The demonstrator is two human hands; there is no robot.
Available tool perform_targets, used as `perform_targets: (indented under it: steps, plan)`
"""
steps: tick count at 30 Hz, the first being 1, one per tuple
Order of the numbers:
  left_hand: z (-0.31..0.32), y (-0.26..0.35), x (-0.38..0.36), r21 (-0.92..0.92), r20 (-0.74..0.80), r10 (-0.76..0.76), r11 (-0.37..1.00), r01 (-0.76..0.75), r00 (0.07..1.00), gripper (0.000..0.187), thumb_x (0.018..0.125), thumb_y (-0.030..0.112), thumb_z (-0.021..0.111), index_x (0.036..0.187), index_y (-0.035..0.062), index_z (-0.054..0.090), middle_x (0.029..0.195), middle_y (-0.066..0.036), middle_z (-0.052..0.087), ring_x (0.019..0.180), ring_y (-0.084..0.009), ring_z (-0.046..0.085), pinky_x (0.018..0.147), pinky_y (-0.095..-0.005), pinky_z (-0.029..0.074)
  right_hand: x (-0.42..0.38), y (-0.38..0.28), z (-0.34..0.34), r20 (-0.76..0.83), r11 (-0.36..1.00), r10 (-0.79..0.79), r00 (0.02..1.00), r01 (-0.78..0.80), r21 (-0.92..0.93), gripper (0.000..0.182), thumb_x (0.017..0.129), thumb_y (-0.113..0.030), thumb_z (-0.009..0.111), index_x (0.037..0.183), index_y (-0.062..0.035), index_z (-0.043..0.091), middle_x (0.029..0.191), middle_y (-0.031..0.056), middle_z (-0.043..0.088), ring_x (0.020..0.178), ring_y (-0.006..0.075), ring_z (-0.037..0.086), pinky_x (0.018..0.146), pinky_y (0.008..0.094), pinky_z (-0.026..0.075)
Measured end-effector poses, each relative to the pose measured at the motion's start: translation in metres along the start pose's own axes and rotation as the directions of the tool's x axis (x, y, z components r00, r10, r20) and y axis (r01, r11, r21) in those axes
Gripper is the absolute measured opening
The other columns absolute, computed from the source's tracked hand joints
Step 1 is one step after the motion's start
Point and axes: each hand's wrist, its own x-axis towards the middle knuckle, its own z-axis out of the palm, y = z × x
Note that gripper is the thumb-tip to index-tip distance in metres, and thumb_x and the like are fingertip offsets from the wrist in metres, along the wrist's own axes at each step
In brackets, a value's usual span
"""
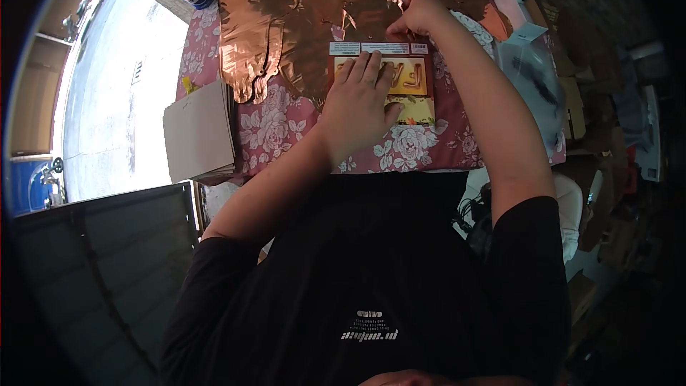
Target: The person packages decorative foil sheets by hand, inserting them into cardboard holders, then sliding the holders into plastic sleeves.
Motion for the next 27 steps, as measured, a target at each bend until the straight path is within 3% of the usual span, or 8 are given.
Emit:
perform_targets:
  steps: [3, 5, 11, 18, 20, 24, 25, 27]
  plan:
    - [0.0, -0.001, -0.001, -0.024, -0.013, -0.001, 1.0, 0.001, 1.0, 0.073, 0.105, 0.048, 0.062, 0.16, 0.0006, 0.054, 0.168, -0.03, 0.045, 0.16, -0.045, 0.04, 0.133, -0.0541, 0.029, 0.014, 0.014, 0.006, 0.11, 0.995, -0.018, 0.994, 0.029, -0.097, 0.047, 0.083, -0.035, 0.095, 0.114, -0.002, 0.083, 0.095, 0.0129, 0.083, 0.083, 0.0266, 0.077, 0.077, 0.041, 0.059]
    - [0.0, -0.002, -0.001, -0.041, -0.018, -0.014, 0.999, 0.014, 1.0, 0.074, 0.104, 0.048, 0.063, 0.159, 0.0005, 0.054, 0.168, -0.03, 0.045, 0.16, -0.045, 0.039, 0.133, -0.0543, 0.029, -0.007, 0.015, 0.006, 0.063, 0.892, -0.038, 0.997, 0.005, 0.451, 0.035, 0.091, -0.026, 0.088, 0.117, -0.0031, 0.082, 0.101, 0.012, 0.082, 0.091, 0.0232, 0.077, 0.08, 0.04, 0.058]
    - [0.0, -0.002, -0.001, -0.068, -0.018, -0.026, 0.997, 0.025, 0.999, 0.074, 0.104, 0.048, 0.063, 0.16, 0.0006, 0.054, 0.169, -0.029, 0.045, 0.161, -0.0447, 0.038, 0.133, -0.0551, 0.028, -0.03, 0.019, 0.0, 0.014, 0.796, -0.156, 0.988, 0.117, 0.594, 0.04, 0.099, -0.011, 0.08, 0.135, 0.0017, 0.068, 0.114, 0.0076, 0.077, 0.104, 0.0158, 0.07, 0.088, 0.0329, 0.056]
    - [0.005, -0.003, -0.001, -0.055, -0.059, -0.008, 0.998, 0.005, 0.998, 0.073, 0.104, 0.049, 0.063, 0.159, 0.0014, 0.056, 0.168, -0.03, 0.047, 0.16, -0.0433, 0.04, 0.134, -0.0533, 0.025, -0.061, 0.007, -0.003, -0.134, 0.892, -0.213, 0.968, 0.249, 0.378, 0.048, 0.089, -0.01, 0.088, 0.132, 0.0031, 0.069, 0.119, 0.011, 0.079, 0.106, 0.0204, 0.075, 0.09, 0.0369, 0.06]
    - [0.004, -0.003, -0.001, -0.057, -0.038, -0.01, 0.998, 0.008, 0.999, 0.074, 0.105, 0.049, 0.062, 0.159, 0.0008, 0.055, 0.169, -0.029, 0.045, 0.161, -0.0434, 0.038, 0.134, -0.0534, 0.025, -0.06, 0.003, -0.009, 0.062, 0.96, -0.207, 0.976, 0.19, 0.207, 0.046, 0.084, -0.012, 0.092, 0.122, 0.0053, 0.073, 0.118, 0.0152, 0.081, 0.105, 0.0243, 0.078, 0.09, 0.0388, 0.061]
    - [0.002, -0.006, -0.001, -0.033, 0.015, 0.012, 0.999, -0.012, 1.0, 0.075, 0.106, 0.051, 0.061, 0.161, 0.0001, 0.052, 0.172, -0.028, 0.041, 0.164, -0.0421, 0.034, 0.135, -0.0526, 0.025, -0.085, -0.004, 0.0, -0.205, 0.984, -0.174, 0.963, 0.165, -0.062, 0.034, 0.082, -0.013, 0.087, 0.112, 0.001, 0.079, 0.107, 0.0203, 0.082, 0.1, 0.0365, 0.08, 0.089, 0.0456, 0.061]
    - [0.005, -0.007, -0.002, -0.035, 0.016, 0.01, 0.999, -0.01, 1.0, 0.075, 0.106, 0.051, 0.061, 0.161, 0.0001, 0.052, 0.172, -0.028, 0.041, 0.164, -0.0421, 0.034, 0.135, -0.0526, 0.025, -0.086, 0.004, 0.009, -0.178, 0.953, -0.184, 0.967, 0.219, 0.209, 0.028, 0.084, -0.009, 0.081, 0.111, -0.0018, 0.081, 0.109, 0.0191, 0.082, 0.101, 0.0367, 0.079, 0.089, 0.0464, 0.062]
    - [0.013, -0.009, -0.002, -0.046, -0.142, 0.044, 0.998, -0.051, 0.989, 0.071, 0.103, 0.052, 0.064, 0.148, -0.0025, 0.065, 0.162, -0.028, 0.053, 0.154, -0.0411, 0.047, 0.133, -0.0536, 0.027, -0.096, 0.023, 0.029, -0.252, 0.884, -0.321, 0.913, 0.384, 0.266, 0.026, 0.084, -0.005, 0.078, 0.109, -0.0022, 0.081, 0.111, 0.0187, 0.082, 0.102, 0.0373, 0.079, 0.089, 0.0462, 0.062]
